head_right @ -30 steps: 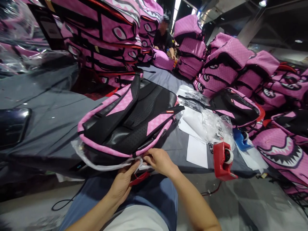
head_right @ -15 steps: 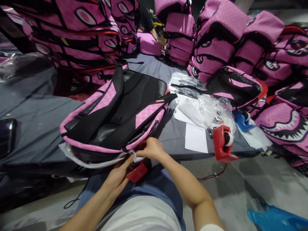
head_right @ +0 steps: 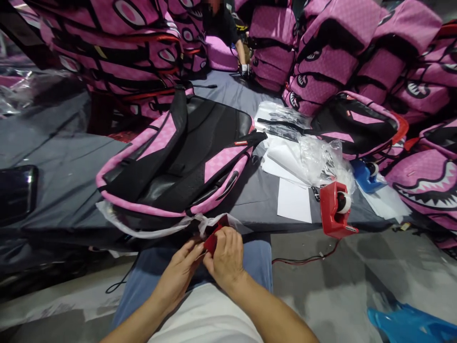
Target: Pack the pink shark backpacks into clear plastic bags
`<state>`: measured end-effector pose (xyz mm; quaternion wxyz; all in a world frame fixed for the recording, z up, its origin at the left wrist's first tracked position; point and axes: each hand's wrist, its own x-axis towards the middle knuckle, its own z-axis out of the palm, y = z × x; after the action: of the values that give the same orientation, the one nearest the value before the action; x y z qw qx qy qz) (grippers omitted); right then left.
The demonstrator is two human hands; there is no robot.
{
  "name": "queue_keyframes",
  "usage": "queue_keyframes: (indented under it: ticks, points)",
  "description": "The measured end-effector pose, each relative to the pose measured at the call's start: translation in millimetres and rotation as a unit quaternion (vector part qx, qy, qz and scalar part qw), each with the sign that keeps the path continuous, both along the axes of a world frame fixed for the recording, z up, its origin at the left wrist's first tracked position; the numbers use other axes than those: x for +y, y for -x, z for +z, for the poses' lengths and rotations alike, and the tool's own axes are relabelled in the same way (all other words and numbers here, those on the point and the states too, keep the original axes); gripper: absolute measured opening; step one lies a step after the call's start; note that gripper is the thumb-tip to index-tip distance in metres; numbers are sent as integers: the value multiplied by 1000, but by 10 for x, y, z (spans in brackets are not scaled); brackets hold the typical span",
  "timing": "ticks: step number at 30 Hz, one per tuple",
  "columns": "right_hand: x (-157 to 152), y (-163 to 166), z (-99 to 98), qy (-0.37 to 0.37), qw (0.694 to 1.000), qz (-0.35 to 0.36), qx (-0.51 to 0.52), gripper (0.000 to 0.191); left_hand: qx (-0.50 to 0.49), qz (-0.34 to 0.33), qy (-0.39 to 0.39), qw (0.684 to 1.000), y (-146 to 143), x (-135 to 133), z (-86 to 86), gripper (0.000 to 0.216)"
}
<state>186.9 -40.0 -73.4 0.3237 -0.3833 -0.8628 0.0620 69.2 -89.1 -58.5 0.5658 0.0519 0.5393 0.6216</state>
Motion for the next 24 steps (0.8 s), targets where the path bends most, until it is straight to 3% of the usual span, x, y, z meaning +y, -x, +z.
queue_keyframes:
  ticks: [5,9,12,14,16,17,20,21,22,24]
  points:
    - [-41,-164,243,-36,998,36,-40,26,218,-48,-30,974,92,133,-172,44]
    - [-14,-434,399,43,998,44,-32,17,243,-115,-76,960,71,223,-321,40]
    - [175,-524,386,48,997,20,-60,22,254,-157,-107,948,95,127,-389,40]
    - [302,-502,402,1,998,9,-55,20,353,-165,-108,915,194,-54,-385,35]
    - [367,-401,462,-30,999,34,-6,12,508,-116,-124,844,344,-268,-312,23]
    - [374,-318,500,-46,997,64,22,9,591,-75,-146,790,426,-354,-248,18]
    - [356,29,576,-114,981,144,59,9,785,42,-194,587,659,-412,-3,23]
    - [355,158,578,-139,978,144,59,11,822,59,-188,534,720,-361,72,26]
    - [363,281,570,-159,977,133,57,13,845,63,-176,502,771,-287,136,25]
    - [401,481,541,-178,976,108,58,15,850,48,-165,498,837,-122,221,18]
